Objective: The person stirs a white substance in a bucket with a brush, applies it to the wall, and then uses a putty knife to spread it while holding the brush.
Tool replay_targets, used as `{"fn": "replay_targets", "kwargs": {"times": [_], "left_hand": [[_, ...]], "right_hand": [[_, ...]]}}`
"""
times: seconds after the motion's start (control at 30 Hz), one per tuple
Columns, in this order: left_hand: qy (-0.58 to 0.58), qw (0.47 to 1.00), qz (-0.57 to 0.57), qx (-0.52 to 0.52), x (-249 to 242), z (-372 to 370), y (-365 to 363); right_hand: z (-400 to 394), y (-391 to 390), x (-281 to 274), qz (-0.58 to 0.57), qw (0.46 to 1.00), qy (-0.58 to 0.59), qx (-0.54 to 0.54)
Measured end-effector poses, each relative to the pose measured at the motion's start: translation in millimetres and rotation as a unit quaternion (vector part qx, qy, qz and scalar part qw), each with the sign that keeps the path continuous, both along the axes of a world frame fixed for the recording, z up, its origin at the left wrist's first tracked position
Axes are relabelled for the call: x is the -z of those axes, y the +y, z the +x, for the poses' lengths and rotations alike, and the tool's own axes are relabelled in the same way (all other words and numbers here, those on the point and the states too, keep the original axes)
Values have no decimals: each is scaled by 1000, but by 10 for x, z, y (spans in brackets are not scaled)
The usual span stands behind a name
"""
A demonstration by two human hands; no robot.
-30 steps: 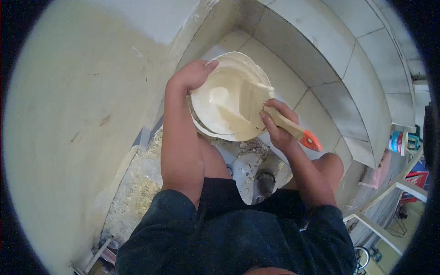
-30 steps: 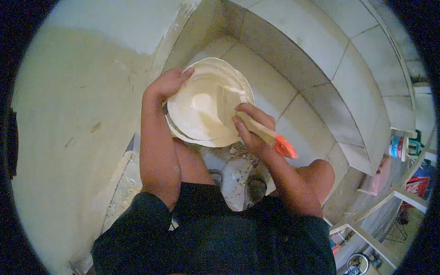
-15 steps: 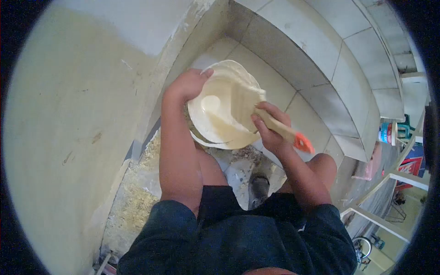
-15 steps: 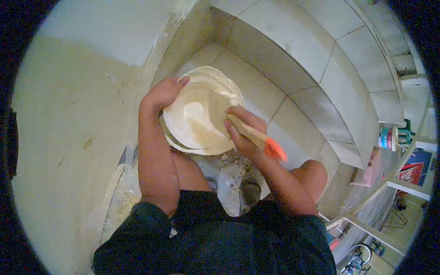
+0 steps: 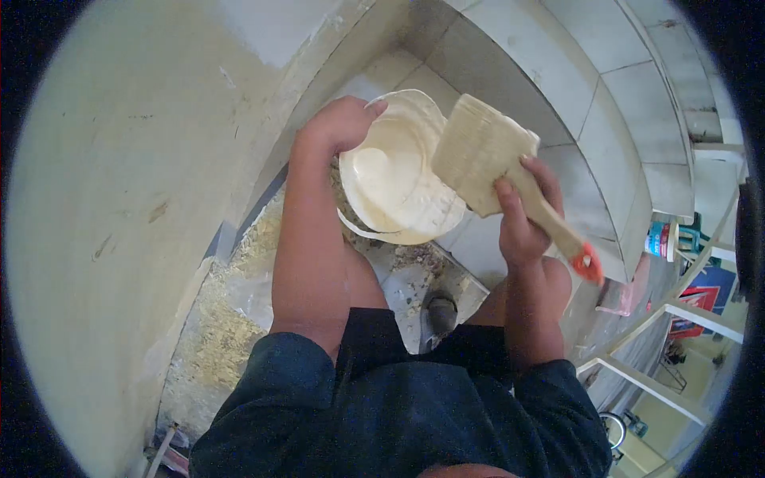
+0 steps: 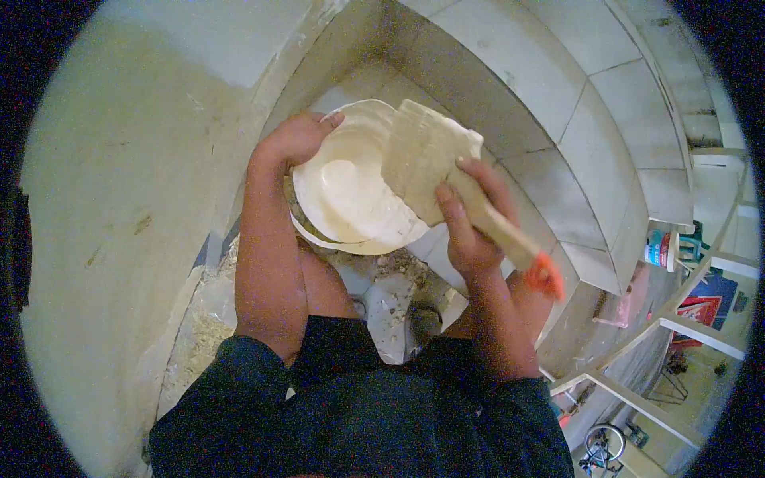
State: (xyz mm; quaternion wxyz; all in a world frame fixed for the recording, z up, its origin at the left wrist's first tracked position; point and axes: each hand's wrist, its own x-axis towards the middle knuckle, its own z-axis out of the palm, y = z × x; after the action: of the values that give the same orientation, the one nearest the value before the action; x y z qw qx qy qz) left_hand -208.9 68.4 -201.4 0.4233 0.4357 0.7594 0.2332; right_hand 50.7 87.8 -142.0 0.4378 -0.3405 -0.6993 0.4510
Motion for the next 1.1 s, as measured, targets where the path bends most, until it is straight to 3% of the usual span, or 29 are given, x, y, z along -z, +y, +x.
{"fn": "replay_targets", "kwargs": {"times": [0.07, 0.1, 0.13, 0.2, 0.23, 0.3, 0.4, 0.5, 0.7, 0.77, 0.93, 1.07, 1.1], "left_hand": [[-22, 1000, -2, -2, 2, -28, -15], [-45, 999, -7, 1, 4, -27, -20], [-42, 999, -1, 3, 22, -18, -35], [-23, 999, 26, -24, -11, -35, -68], [-19, 999, 34, -25, -61, -43, -79], [-101, 994, 1, -47, -116, -19, -121], [-57, 998, 3, -5, -57, 36, -78], [8, 997, 1, 76, -183, 125, -46], [-28, 988, -70, 132, -59, 199, -22], [-16, 989, -86, 119, -54, 165, -89], [-19, 988, -127, 87, -281, 131, -239], [-18, 982, -176, 72, -272, 77, -342], [-17, 981, -176, 76, -253, 59, -383]], "right_hand": [[-13, -84, 200, 213, 975, -35, 51], [-23, -123, 215, 151, 981, -123, -25], [-82, -89, 146, -73, 973, -198, -94], [-138, -91, 348, -186, 978, -69, -60], [-162, -39, 337, -178, 980, -66, -61], [-183, 23, 281, -356, 918, 172, 24], [-204, 359, 158, -318, 904, 285, 11], [-330, 671, -21, -310, 908, 279, -30], [-562, 1177, 481, -366, 899, 236, -41], [-633, 1306, 636, -388, 892, 214, -90], [-989, 1349, 1018, -421, 877, 211, -95], [-1409, 1404, 1337, -400, 889, 217, -50], [-1531, 1461, 1514, -353, 914, 200, -22]]}}
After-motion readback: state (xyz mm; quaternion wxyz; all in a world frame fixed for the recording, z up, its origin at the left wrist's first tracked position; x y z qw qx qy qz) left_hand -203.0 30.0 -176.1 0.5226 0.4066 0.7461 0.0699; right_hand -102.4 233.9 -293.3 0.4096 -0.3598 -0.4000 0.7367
